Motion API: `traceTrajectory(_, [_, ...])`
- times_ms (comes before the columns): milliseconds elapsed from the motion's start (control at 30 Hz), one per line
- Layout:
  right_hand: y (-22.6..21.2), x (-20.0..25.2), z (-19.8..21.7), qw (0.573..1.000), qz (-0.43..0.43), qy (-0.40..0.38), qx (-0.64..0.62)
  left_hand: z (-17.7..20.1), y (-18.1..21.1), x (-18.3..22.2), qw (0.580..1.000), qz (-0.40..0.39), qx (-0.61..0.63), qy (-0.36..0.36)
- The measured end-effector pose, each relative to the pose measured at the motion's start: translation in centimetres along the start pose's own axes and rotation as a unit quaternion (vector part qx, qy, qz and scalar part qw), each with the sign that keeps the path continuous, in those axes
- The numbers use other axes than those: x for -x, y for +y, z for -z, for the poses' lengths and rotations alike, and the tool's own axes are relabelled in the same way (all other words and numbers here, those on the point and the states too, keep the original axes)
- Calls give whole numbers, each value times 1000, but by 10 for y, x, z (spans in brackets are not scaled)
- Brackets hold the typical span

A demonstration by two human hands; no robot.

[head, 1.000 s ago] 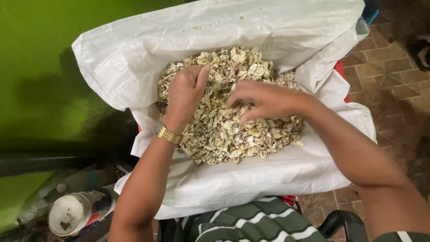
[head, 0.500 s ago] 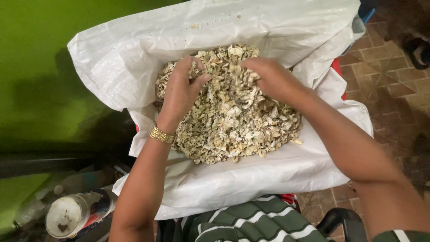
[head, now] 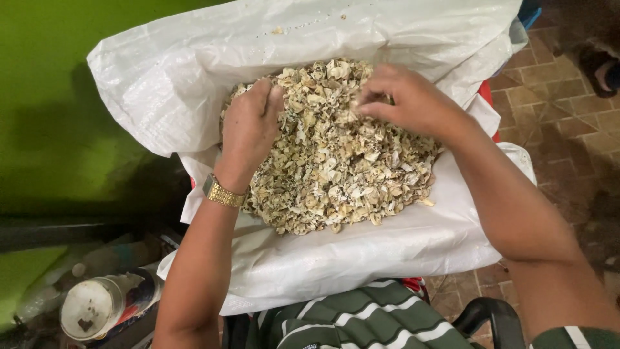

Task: Sifting and mixing dried organic material in a large white sack using both hands

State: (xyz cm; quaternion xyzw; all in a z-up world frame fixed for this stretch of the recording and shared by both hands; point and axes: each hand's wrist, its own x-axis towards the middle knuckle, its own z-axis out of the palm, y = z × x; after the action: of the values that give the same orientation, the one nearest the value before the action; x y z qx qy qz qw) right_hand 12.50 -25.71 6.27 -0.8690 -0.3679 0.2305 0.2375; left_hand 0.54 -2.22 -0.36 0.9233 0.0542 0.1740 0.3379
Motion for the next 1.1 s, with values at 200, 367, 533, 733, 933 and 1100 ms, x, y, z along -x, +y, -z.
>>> traceTrajectory(200, [-8,13,3,919,-153,-306,195,0,-1,-2,999,44,-3,-4])
traceTrajectory(367, [-7,7,-44,935,-41,-310,167,3,5,-1,998,6,17,56])
traceTrajectory(533, [17,-7,-46,978,16,-195,66,-6,-12,-4,994,-8,-37,107])
traceTrajectory(733, [18,-7,-20,990,108,-80,-33,1,-20,-6,991,9,68,111])
traceTrajectory(933, [-14,10,-2,987,-64,49,-136,5,-20,-4,979,-47,147,133])
traceTrajectory(1100, [-2,9,-13,997,2,44,-61,5,-18,-5,989,4,57,140])
